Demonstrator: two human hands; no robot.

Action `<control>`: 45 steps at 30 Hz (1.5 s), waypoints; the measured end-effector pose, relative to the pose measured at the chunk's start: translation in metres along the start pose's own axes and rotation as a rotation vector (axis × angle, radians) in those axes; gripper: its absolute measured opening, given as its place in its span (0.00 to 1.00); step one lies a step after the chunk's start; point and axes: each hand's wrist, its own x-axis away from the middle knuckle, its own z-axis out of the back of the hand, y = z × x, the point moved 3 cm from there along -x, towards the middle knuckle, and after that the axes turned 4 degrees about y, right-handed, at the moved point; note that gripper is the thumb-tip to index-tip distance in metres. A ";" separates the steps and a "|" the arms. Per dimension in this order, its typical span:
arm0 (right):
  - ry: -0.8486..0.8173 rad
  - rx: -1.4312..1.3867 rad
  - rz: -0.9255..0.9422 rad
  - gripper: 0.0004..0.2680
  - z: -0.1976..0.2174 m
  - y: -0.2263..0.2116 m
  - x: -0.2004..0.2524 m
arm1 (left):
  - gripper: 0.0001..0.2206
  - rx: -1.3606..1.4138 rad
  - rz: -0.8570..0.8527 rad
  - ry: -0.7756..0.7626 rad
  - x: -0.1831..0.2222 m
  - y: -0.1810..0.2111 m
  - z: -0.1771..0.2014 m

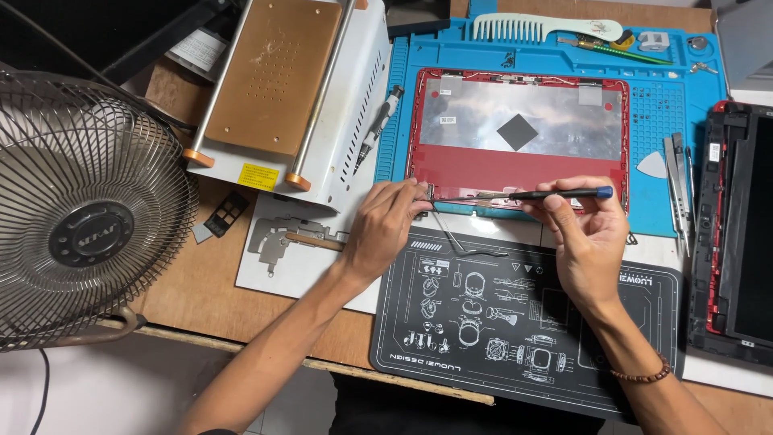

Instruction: Screwing hinges onto a laptop screen assembly using a precision screwdriver on a repair bench.

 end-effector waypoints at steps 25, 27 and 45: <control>0.057 -0.050 -0.149 0.10 0.006 0.009 -0.008 | 0.13 0.041 0.045 -0.008 -0.003 0.003 0.003; 0.068 -0.055 -0.131 0.10 0.009 0.010 -0.009 | 0.17 0.013 0.031 -0.004 -0.005 0.007 0.006; -0.120 0.275 0.739 0.21 -0.064 -0.081 0.007 | 0.24 -0.201 0.043 -0.183 0.004 0.030 0.009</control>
